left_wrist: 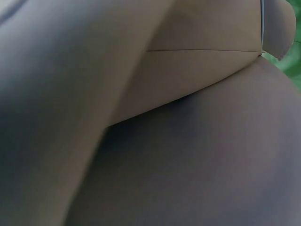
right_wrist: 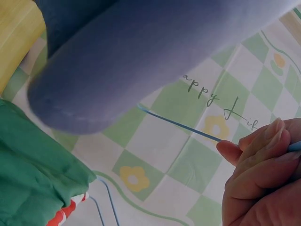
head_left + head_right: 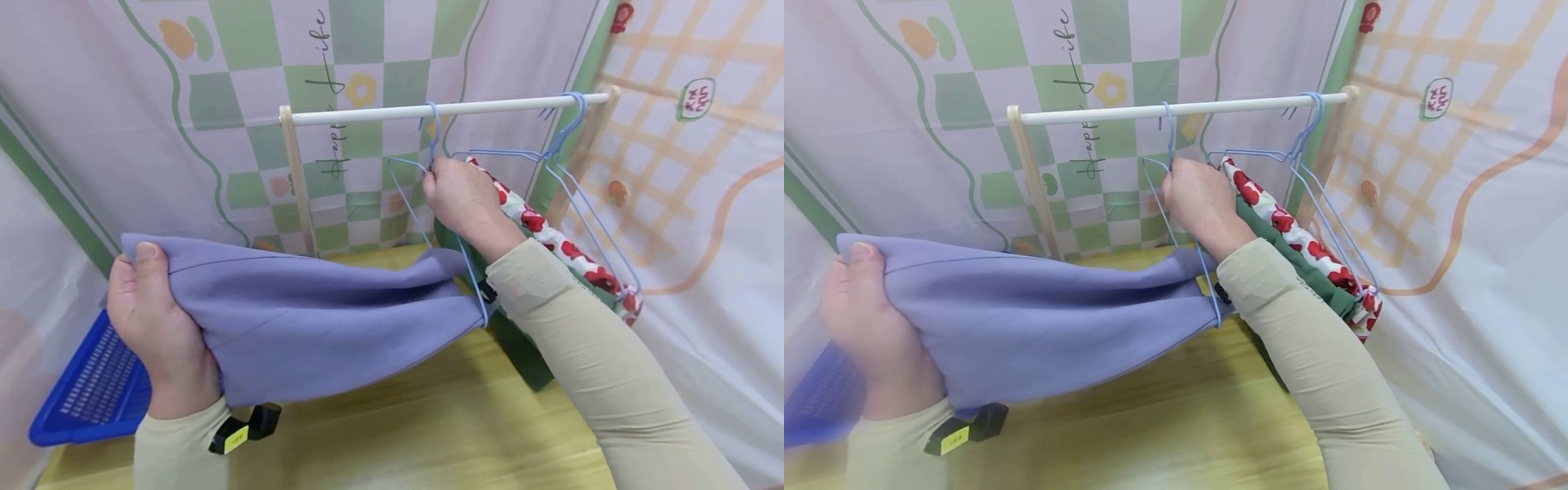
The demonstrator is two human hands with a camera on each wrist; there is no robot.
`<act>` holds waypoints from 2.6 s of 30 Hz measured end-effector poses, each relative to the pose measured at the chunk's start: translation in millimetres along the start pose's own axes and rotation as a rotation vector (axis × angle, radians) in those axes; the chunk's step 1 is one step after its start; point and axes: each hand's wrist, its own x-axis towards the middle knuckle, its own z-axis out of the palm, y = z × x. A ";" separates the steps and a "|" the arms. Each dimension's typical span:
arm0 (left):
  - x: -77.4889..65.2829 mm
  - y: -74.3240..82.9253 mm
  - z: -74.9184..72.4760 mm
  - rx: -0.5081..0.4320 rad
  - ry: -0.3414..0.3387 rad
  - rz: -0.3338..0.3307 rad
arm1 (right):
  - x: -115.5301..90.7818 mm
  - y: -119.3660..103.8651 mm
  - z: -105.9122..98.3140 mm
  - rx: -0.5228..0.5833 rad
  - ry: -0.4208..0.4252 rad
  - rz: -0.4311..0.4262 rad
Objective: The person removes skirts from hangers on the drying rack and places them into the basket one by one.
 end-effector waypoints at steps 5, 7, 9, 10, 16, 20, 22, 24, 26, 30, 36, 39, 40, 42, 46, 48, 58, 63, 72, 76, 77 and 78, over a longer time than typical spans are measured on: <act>1.1 1.8 1.5 -0.006 -0.011 -0.003 | 0.0 1.8 0.0 -0.005 0.008 0.001; 1.3 1.9 1.9 -0.014 -0.016 -0.004 | 0.0 2.3 0.0 -0.006 0.011 -0.001; 1.4 2.1 2.4 -0.019 -0.022 -0.004 | -0.2 2.7 -0.2 -0.005 0.015 -0.003; 1.4 2.1 2.7 -0.023 -0.026 -0.005 | -0.2 3.0 -0.2 -0.006 0.017 -0.005; 2.2 2.6 4.1 -0.033 -0.040 -0.004 | -0.5 5.0 -1.0 0.001 0.025 -0.010; 1.9 3.1 5.7 -0.030 -0.043 -0.003 | -0.6 6.4 -1.6 0.005 0.019 -0.007; 1.5 3.4 6.5 -0.025 -0.046 -0.004 | -0.6 6.8 -2.1 0.006 0.013 -0.005; 1.3 3.5 6.9 -0.021 -0.049 -0.007 | -0.4 7.3 -2.5 0.003 0.006 -0.003; 1.6 3.5 6.8 -0.013 -0.049 -0.008 | -0.2 7.6 -2.9 -0.002 -0.003 -0.001; 3.3 3.1 5.7 -0.004 -0.035 -0.007 | 0.0 8.3 -4.0 -0.012 -0.018 0.005; 5.5 4.0 4.7 -0.014 -0.031 -0.010 | -0.2 10.6 -4.8 -0.013 -0.011 0.006; 5.5 4.6 4.9 -0.021 -0.031 -0.011 | -0.3 11.9 -5.3 -0.011 -0.007 -0.002; 5.6 4.8 5.0 -0.025 -0.029 -0.011 | -0.3 12.6 -5.2 -0.011 -0.006 -0.002; 6.0 5.2 5.3 -0.032 -0.026 -0.008 | -0.1 13.5 -5.6 -0.010 -0.004 -0.007; 6.6 5.8 6.0 -0.045 -0.018 -0.005 | 0.3 15.6 -5.1 -0.011 0.005 -0.012; 6.7 5.8 6.6 -0.048 -0.017 -0.004 | 0.5 16.4 -5.0 -0.012 0.010 -0.016; 6.4 6.3 7.9 -0.065 -0.013 0.000 | 0.6 20.1 -7.0 -0.016 0.002 -0.018; 4.0 4.5 10.3 -0.034 -0.048 0.024 | 0.4 20.9 -7.1 -0.011 0.000 -0.021; -3.0 -3.4 14.9 -0.058 -0.153 0.017 | 0.3 17.0 -8.2 -0.007 -0.019 -0.019; -4.4 -4.1 16.8 0.000 -0.177 0.037 | 0.4 15.7 -7.9 -0.007 -0.009 -0.027; -4.8 -4.0 17.1 0.014 -0.187 0.035 | 0.7 15.8 -7.6 -0.007 -0.008 -0.028; -5.2 -3.8 17.6 0.007 -0.195 0.019 | 0.8 15.8 -7.5 -0.006 -0.008 -0.030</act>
